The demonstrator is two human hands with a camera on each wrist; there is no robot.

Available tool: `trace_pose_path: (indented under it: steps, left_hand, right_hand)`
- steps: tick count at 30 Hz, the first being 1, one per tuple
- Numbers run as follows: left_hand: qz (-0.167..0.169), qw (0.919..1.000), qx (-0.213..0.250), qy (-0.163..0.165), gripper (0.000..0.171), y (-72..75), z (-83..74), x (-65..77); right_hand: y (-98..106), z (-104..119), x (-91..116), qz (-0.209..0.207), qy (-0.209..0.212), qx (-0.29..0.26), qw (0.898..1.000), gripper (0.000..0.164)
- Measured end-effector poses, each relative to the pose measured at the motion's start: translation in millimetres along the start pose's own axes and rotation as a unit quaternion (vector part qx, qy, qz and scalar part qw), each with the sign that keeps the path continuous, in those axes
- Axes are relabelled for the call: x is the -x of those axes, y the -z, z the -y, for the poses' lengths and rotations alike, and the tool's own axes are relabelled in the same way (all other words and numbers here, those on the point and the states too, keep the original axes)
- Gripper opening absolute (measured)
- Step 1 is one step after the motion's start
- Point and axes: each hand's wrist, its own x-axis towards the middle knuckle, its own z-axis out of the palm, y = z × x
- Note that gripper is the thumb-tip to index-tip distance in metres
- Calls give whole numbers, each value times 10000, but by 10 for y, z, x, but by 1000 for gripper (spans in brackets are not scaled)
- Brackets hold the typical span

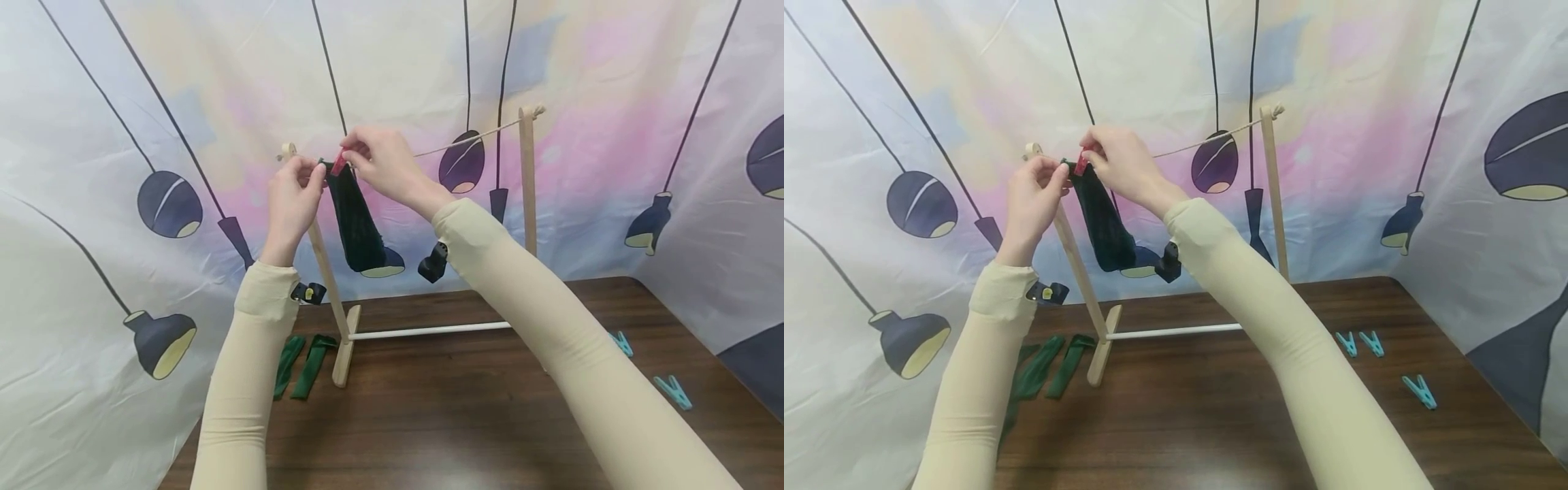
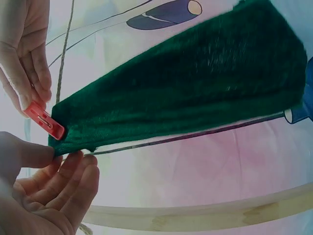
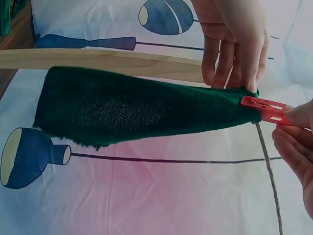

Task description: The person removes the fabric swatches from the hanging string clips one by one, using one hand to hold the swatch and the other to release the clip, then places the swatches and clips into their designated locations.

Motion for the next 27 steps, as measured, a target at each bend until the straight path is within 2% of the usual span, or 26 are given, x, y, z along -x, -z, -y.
trace_pose_path:
  steps: [11, 21, 27]
  left_hand:
    - [-213, 9992, 275, -204, 26, -25, -34, 31]
    - [-495, 9975, 288, -421, 28, -69, -26, 77]
    - [-636, 9958, 397, -528, 29, -74, -23, 85]
  right_hand:
    - [132, -3, 77, -154, -17, -119, 9998, 21]
    - [220, -17, 187, -277, 81, -424, 9987, 23]
    - [291, -25, 220, -333, 30, -390, 9987, 26]
